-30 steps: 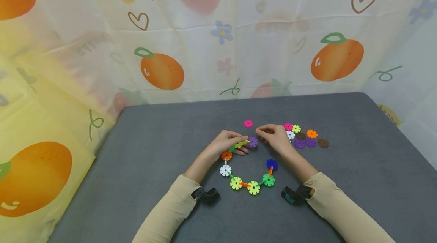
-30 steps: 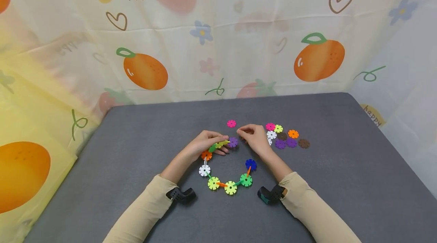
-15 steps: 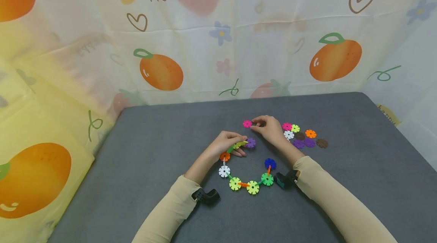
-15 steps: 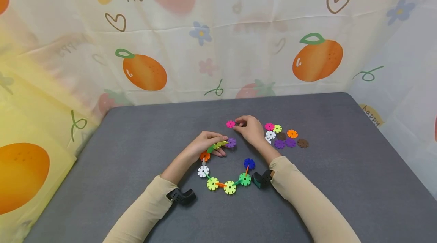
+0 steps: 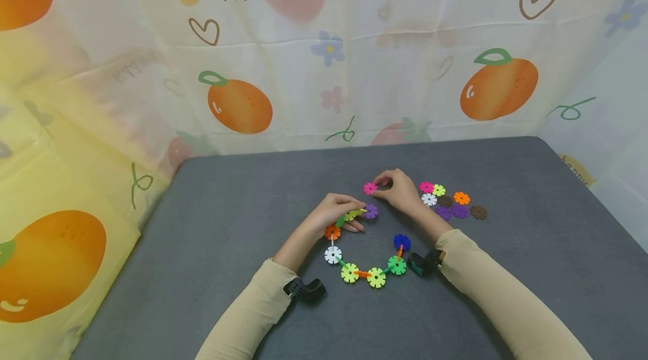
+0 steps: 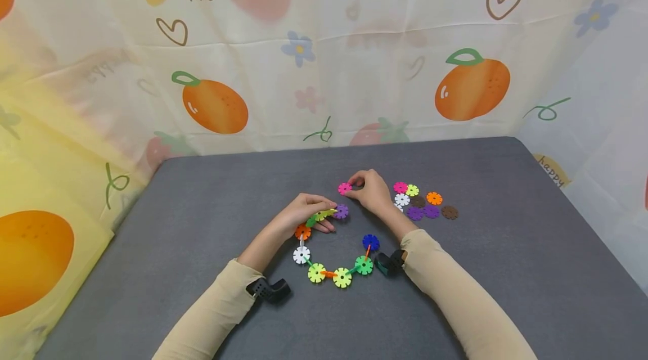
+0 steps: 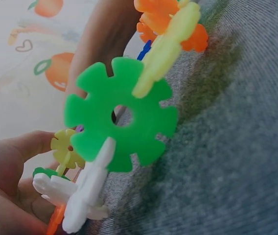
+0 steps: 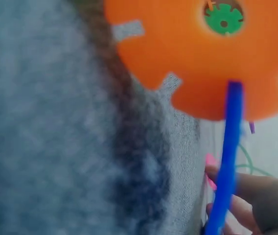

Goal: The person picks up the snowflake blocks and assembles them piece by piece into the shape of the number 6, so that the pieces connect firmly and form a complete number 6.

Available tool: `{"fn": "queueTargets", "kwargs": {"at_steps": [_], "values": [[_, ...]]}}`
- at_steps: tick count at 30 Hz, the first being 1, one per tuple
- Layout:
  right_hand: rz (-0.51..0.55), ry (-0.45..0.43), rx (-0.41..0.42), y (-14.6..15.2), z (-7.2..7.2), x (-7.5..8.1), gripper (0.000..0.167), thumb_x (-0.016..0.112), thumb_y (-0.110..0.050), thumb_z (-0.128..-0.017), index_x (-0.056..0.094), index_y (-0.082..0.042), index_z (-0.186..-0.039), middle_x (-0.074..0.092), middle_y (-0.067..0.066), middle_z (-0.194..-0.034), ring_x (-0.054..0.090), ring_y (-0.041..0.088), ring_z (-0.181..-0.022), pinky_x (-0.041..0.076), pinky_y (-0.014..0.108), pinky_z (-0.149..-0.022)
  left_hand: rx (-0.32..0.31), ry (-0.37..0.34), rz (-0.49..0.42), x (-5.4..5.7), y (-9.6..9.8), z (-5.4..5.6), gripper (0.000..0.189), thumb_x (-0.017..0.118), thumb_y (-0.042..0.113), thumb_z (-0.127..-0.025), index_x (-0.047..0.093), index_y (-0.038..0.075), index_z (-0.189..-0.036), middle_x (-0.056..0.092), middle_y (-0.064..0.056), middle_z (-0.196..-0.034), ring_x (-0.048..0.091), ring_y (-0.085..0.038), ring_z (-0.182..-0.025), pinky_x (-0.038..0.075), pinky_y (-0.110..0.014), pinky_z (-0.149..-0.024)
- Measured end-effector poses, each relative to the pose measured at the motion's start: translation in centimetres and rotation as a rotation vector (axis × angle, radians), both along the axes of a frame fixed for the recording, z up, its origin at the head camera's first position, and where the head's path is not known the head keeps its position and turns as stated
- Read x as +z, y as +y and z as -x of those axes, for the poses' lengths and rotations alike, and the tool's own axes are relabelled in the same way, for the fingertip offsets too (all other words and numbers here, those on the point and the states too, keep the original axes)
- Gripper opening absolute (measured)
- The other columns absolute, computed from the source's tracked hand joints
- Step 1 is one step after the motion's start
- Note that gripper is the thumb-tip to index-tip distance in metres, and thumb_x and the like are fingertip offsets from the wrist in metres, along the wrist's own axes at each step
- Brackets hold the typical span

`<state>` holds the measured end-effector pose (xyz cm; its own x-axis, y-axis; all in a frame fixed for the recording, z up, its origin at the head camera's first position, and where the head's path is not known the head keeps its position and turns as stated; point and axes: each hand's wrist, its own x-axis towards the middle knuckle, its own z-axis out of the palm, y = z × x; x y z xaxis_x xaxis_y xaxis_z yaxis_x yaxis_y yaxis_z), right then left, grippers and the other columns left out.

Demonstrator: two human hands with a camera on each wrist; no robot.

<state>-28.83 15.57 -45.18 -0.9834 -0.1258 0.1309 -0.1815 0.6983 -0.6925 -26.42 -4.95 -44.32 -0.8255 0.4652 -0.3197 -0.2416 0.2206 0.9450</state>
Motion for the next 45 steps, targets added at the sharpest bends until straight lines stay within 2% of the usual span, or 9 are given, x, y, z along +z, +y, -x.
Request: {"fn": "queueTargets", "kwargs": {"at_steps": [3,8,11,15,21,26,33,38,45], "values": [[0.111,-0.037,-0.04,0.3,-0.4,0.2,0.022,0.079,-0.017,-0.082,0.071,-0.002,-0.097,0.068,0.018,-0.099,0.063,0.029,-0.092,0.051,0.038,-0.079,0.001,-0.007,-0.001,0.1,-0.1,0.0,0.031,0.057,0.021,-0.099,0.068,0.0,-0.12,0.069,-0.019,-0.115,0.073,-0.015,-0.068,0.063,-0.035,-0.069],[0.255,-0.101,-0.1,1.0,-1.2,0.4,0.019,0.076,-0.016,-0.085,0.07,0.0,-0.094,0.071,0.017,-0.09,0.061,0.013,-0.067,0.049,0.024,-0.062,0.011,-0.033,-0.007,0.0,-0.2,0.1,0.031,0.058,0.021,-0.099,0.068,0.001,-0.12,0.069,-0.018,-0.116,0.073,-0.015,-0.068,0.063,-0.036,-0.07],[0.339,-0.088,-0.083,1.3,-2.1,0.4,0.02,0.073,-0.011,-0.088,0.069,0.002,-0.101,0.071,0.021,-0.089,0.063,0.011,-0.061,0.053,0.023,-0.057,0.011,-0.04,-0.011,-0.1,-0.2,0.2,0.031,0.058,0.021,-0.099,0.067,0.001,-0.121,0.068,-0.018,-0.118,0.073,-0.015,-0.068,0.063,-0.036,-0.07],[0.412,-0.058,-0.04,1.4,-4.1,0.6,0.022,0.068,-0.008,-0.091,0.067,0.004,-0.109,0.069,0.026,-0.095,0.069,0.018,-0.068,0.059,0.027,-0.061,0.014,-0.057,-0.027,0.0,-0.3,0.3,0.031,0.058,0.019,-0.099,0.066,-0.001,-0.12,0.067,-0.018,-0.118,0.073,-0.016,-0.067,0.063,-0.035,-0.068],[0.462,-0.092,-0.008,1.3,-6.8,0.6,0.018,0.066,-0.006,-0.091,0.065,0.006,-0.105,0.071,0.025,-0.091,0.071,0.017,-0.071,0.061,0.027,-0.065,0.024,-0.074,-0.048,0.0,-0.5,0.3,0.03,0.058,0.018,-0.098,0.067,-0.003,-0.118,0.066,-0.015,-0.117,0.073,-0.017,-0.068,0.063,-0.036,-0.068],[0.479,-0.11,0.007,0.9,-8.0,0.2,0.014,0.067,-0.002,-0.09,0.063,0.005,-0.101,0.071,0.023,-0.087,0.071,0.015,-0.07,0.06,0.026,-0.064,0.054,-0.084,-0.034,-0.1,-0.4,0.3,0.029,0.06,0.018,-0.097,0.068,-0.002,-0.117,0.069,-0.015,-0.111,0.072,-0.015,-0.068,0.063,-0.035,-0.069],[0.525,-0.094,0.067,0.4,-8.4,0.0,0.013,0.067,0.001,-0.088,0.061,0.008,-0.098,0.07,0.027,-0.086,0.071,0.02,-0.07,0.061,0.028,-0.063,0.088,-0.094,-0.014,-0.2,-0.2,0.4,0.032,0.06,0.021,-0.098,0.067,-0.001,-0.12,0.068,-0.018,-0.119,0.071,-0.012,-0.068,0.063,-0.031,-0.069],[0.519,-0.105,0.079,0.3,-8.3,-0.1,0.013,0.067,0.003,-0.087,0.061,0.009,-0.097,0.07,0.028,-0.086,0.071,0.02,-0.071,0.061,0.028,-0.063,0.081,-0.089,-0.005,-0.2,-0.1,0.4,0.032,0.06,0.021,-0.098,0.067,-0.002,-0.119,0.067,-0.019,-0.12,0.071,-0.011,-0.068,0.063,-0.03,-0.069],[0.47,-0.065,0.104,0.2,-8.2,-0.4,0.013,0.071,-0.003,-0.087,0.066,0.004,-0.098,0.072,0.023,-0.089,0.072,0.023,-0.073,0.06,0.025,-0.066,0.101,-0.08,0.011,0.1,0.2,0.1,0.032,0.063,0.023,-0.096,0.069,-0.002,-0.115,0.071,-0.014,-0.107,0.07,-0.011,-0.066,0.062,-0.029,-0.067]]}}
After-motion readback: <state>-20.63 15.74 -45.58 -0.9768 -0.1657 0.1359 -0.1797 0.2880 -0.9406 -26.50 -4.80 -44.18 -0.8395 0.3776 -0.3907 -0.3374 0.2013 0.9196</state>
